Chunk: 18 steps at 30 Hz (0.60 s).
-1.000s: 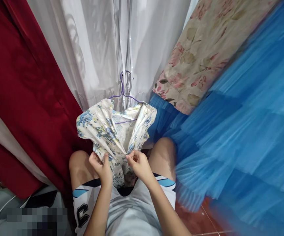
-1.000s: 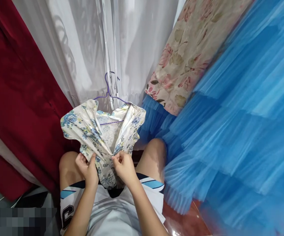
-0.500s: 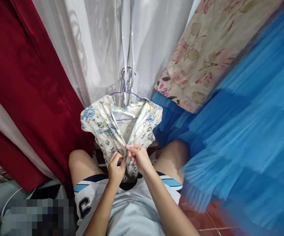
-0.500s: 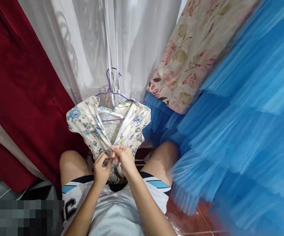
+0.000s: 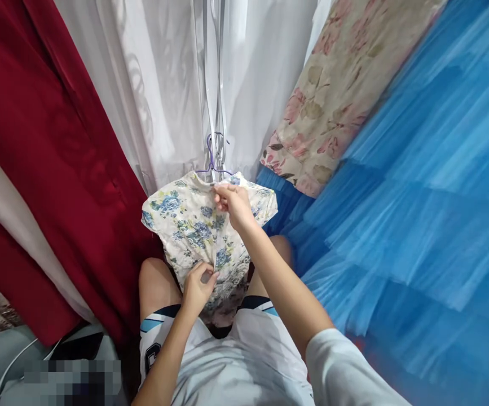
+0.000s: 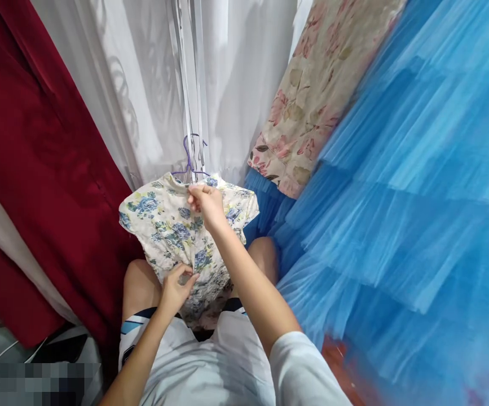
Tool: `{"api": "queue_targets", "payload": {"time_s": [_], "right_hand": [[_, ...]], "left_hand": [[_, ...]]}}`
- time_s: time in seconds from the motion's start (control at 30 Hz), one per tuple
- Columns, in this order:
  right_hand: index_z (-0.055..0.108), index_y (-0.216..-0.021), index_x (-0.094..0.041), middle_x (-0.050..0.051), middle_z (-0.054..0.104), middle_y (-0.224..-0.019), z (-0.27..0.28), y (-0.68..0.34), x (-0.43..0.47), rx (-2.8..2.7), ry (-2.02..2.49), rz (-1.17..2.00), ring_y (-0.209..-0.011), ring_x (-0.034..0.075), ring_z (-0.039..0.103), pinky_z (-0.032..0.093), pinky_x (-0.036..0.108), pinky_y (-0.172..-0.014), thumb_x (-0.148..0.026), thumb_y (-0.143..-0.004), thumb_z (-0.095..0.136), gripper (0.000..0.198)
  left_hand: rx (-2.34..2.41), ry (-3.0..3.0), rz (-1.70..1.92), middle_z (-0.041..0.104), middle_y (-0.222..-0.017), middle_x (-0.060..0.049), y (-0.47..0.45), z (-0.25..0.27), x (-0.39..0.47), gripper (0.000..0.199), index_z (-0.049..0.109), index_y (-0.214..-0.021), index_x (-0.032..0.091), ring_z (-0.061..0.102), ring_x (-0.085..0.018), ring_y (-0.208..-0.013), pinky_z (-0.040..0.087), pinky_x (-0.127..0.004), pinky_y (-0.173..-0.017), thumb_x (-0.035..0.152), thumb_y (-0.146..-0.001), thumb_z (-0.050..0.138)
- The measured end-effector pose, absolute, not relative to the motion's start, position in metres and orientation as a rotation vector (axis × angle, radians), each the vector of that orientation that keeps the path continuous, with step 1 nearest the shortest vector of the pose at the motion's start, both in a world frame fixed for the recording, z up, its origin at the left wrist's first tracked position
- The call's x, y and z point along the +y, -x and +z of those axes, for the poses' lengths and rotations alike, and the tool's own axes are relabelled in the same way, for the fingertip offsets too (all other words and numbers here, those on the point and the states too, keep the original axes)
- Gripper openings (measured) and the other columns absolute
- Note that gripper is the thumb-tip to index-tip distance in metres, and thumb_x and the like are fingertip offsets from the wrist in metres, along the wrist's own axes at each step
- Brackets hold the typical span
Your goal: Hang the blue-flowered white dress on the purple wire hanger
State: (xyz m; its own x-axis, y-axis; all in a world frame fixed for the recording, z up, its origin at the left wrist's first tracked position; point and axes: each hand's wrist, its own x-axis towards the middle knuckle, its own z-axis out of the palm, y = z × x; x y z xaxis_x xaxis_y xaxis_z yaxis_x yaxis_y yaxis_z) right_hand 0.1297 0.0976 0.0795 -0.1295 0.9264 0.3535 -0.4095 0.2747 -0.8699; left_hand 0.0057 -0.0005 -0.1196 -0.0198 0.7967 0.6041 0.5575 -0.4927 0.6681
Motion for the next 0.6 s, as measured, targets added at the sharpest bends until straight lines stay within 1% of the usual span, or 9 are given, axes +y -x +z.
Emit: {"api": "queue_targets", "payload": {"time_s": [0.03, 0.07, 0.13, 0.2, 0.23, 0.3, 0.4, 0.5, 0.6], "right_hand": [[0.059, -0.064, -0.016, -0.003, 0.054, -0.049, 0.074, -0.131, 0.093, -1.225, 0.588, 1.232, -0.038, 0.006, 0.041, 0.028, 0.021, -0.038, -0.029, -0.074, 0.069, 0.019], [0.058, -0.064, -0.017, -0.004, 0.054, -0.048, 0.070, -0.133, 0.088, -1.254, 0.600, 1.199, -0.037, 0.007, 0.041, 0.029, 0.021, -0.038, -0.030, -0.074, 0.068, 0.020], [0.057, -0.065, -0.018, -0.004, 0.055, -0.046, 0.064, -0.137, 0.082, -1.311, 0.612, 1.121, -0.036, 0.007, 0.041, 0.029, 0.021, -0.038, -0.032, -0.076, 0.068, 0.020], [0.056, -0.066, -0.018, -0.004, 0.055, -0.046, 0.064, -0.142, 0.079, -1.386, 0.596, 1.044, -0.037, 0.008, 0.041, 0.031, 0.021, -0.040, -0.032, -0.078, 0.067, 0.021], [0.056, -0.067, -0.018, -0.004, 0.054, -0.045, 0.065, -0.143, 0.080, -1.415, 0.587, 1.008, -0.037, 0.008, 0.041, 0.031, 0.021, -0.041, -0.032, -0.079, 0.066, 0.021], [0.055, -0.068, -0.019, -0.004, 0.053, -0.045, 0.066, -0.144, 0.087, -1.444, 0.583, 0.945, -0.039, 0.008, 0.042, 0.033, 0.021, -0.043, -0.034, -0.080, 0.066, 0.022], [0.051, -0.067, -0.020, -0.006, 0.047, -0.045, 0.057, -0.139, 0.102, -1.418, 0.591, 0.909, -0.039, 0.008, 0.039, 0.029, 0.021, -0.043, -0.036, -0.079, 0.066, 0.025], [0.046, -0.065, -0.021, -0.009, 0.038, -0.045, 0.032, -0.128, 0.114, -1.351, 0.628, 0.910, -0.039, 0.007, 0.029, 0.021, 0.021, -0.043, -0.038, -0.078, 0.064, 0.027], [0.047, -0.065, -0.021, -0.009, 0.034, -0.045, -0.002, -0.119, 0.113, -1.295, 0.733, 0.922, -0.040, 0.007, 0.025, 0.017, 0.022, -0.043, -0.038, -0.077, 0.063, 0.026]], "left_hand": [[1.410, -2.037, 1.587, 0.058, -0.079, -0.003, -0.006, -0.103, 0.004, 0.009, 0.063, -0.086, 0.019, 0.058, -0.017, -0.077, 0.047, -0.028, -0.075, 0.028, -0.087, 0.061], [1.389, -2.043, 1.673, 0.060, -0.084, -0.004, -0.005, -0.081, 0.010, 0.015, 0.064, -0.098, 0.019, 0.058, -0.017, -0.080, 0.048, -0.029, -0.077, 0.029, -0.087, 0.062], [1.329, -2.051, 1.866, 0.062, -0.087, -0.004, -0.003, -0.032, 0.024, 0.036, 0.058, -0.126, 0.020, 0.058, -0.016, -0.080, 0.048, -0.029, -0.081, 0.030, -0.091, 0.057], [1.273, -2.145, 1.938, 0.064, -0.092, -0.005, -0.001, 0.017, 0.040, 0.039, 0.054, -0.133, 0.022, 0.059, -0.015, -0.080, 0.048, -0.029, -0.080, 0.031, -0.095, 0.051], [1.242, -2.219, 1.909, 0.064, -0.092, -0.005, 0.001, 0.037, 0.049, 0.036, 0.057, -0.130, 0.022, 0.059, -0.015, -0.080, 0.048, -0.029, -0.079, 0.032, -0.096, 0.051], [1.196, -2.380, 1.820, 0.066, -0.089, -0.005, 0.001, 0.064, 0.064, 0.023, 0.066, -0.109, 0.020, 0.060, -0.016, -0.080, 0.047, -0.028, -0.076, 0.032, -0.095, 0.052], [1.221, -2.511, 1.792, 0.065, -0.080, -0.004, -0.002, 0.078, 0.078, 0.019, 0.066, -0.084, 0.017, 0.059, -0.016, -0.076, 0.045, -0.027, -0.073, 0.028, -0.094, 0.054], [1.252, -2.443, 1.935, 0.065, -0.078, -0.003, -0.003, 0.081, 0.084, 0.016, 0.064, -0.082, 0.017, 0.060, -0.015, -0.074, 0.045, -0.026, -0.072, 0.027, -0.092, 0.056], [1.276, -2.163, 2.211, 0.066, -0.081, -0.003, 0.018, 0.086, 0.094, 0.015, 0.064, -0.086, 0.017, 0.061, -0.014, -0.076, 0.047, -0.024, -0.073, 0.028, -0.092, 0.056]]}}
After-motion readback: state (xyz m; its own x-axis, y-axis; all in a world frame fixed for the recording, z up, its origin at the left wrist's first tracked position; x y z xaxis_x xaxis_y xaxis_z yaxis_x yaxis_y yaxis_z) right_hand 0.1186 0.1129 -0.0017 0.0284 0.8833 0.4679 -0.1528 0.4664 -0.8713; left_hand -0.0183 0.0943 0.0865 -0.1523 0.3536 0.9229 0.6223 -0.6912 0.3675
